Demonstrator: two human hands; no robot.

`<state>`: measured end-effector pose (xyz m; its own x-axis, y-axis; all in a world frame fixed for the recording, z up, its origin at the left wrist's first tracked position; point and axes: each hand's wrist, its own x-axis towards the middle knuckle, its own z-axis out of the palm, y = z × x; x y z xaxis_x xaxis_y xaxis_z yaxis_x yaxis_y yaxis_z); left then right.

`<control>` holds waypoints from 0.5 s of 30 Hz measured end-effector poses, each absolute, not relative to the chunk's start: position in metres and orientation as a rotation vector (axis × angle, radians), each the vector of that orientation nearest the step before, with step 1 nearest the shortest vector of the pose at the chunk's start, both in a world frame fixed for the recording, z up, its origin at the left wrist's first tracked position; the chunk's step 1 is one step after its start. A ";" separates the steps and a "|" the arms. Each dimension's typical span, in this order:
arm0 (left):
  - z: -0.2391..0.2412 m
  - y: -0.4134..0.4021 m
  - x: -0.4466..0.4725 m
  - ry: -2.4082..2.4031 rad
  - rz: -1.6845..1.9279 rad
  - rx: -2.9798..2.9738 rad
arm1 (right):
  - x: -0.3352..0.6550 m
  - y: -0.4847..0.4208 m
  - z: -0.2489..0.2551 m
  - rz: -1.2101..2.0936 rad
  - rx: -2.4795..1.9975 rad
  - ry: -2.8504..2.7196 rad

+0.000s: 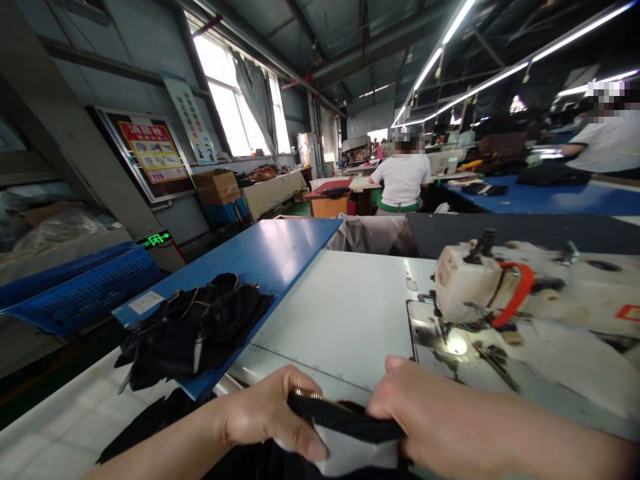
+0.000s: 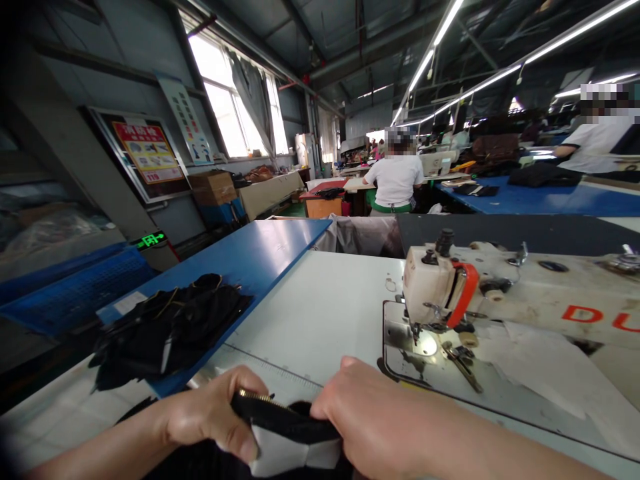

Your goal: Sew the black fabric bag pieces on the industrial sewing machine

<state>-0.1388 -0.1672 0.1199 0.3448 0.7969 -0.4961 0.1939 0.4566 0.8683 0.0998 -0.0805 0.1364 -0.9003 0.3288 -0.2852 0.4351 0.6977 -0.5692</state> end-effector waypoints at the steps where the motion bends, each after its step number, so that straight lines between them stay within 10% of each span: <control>1: 0.115 -0.167 -0.137 1.190 0.495 1.042 | 0.103 -0.081 0.138 -0.915 0.593 2.786; 15: 0.109 -0.155 -0.117 1.146 0.490 0.990 | 0.105 -0.073 0.115 -2.248 0.705 1.750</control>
<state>-0.1171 -0.1551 0.1092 0.3743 0.7648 -0.5244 0.1490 0.5086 0.8480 0.1046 -0.0729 0.1146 -0.8643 0.1262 -0.4869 0.4411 -0.2750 -0.8543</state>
